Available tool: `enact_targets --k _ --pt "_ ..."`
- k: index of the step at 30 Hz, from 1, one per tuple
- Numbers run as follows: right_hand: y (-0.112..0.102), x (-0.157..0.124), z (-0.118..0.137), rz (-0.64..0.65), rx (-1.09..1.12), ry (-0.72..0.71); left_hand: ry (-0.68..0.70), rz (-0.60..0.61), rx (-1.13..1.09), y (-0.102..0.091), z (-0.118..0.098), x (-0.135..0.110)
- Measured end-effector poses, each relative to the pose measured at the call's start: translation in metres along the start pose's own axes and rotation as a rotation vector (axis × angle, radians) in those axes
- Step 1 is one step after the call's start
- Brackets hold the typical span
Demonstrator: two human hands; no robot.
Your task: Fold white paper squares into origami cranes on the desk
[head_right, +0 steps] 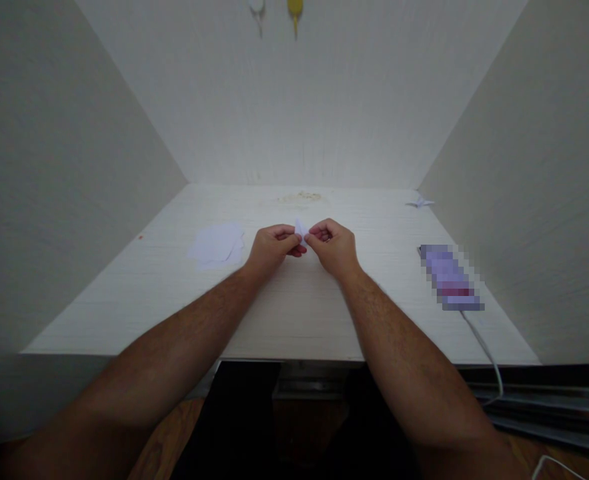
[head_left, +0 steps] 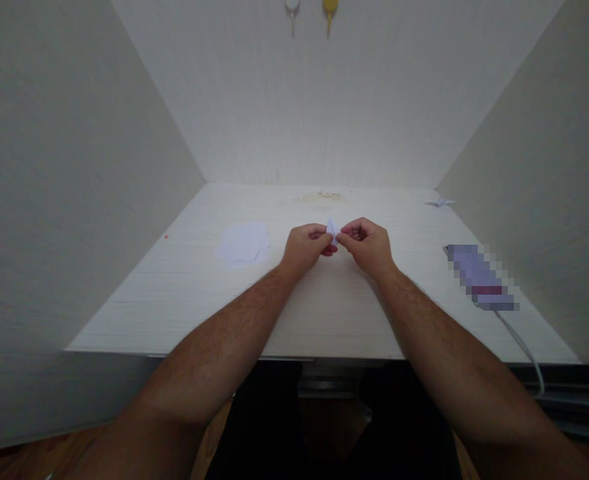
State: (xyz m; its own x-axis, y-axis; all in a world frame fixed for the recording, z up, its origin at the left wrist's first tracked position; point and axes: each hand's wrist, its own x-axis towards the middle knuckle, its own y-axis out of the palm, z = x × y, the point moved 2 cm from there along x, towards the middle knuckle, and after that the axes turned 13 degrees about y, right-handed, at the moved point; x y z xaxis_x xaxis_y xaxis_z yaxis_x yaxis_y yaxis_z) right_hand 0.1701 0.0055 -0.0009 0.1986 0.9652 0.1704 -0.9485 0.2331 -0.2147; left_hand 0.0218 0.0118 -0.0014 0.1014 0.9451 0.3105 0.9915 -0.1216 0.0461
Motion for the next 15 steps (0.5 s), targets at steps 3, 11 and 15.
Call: enact_targets --k 3,11,15 --pt "0.0005 0.0009 -0.0029 0.018 0.021 0.013 0.002 0.005 -0.009 0.0002 -0.0004 -0.0001" --pt "0.0005 0.001 -0.003 0.032 0.034 0.02 -0.004 -0.002 -0.03 0.0005 -0.0022 -0.0009" --pt "0.0004 0.001 -0.0014 0.028 0.019 0.014 -0.007 0.004 -0.038 0.0006 -0.0024 -0.0006"
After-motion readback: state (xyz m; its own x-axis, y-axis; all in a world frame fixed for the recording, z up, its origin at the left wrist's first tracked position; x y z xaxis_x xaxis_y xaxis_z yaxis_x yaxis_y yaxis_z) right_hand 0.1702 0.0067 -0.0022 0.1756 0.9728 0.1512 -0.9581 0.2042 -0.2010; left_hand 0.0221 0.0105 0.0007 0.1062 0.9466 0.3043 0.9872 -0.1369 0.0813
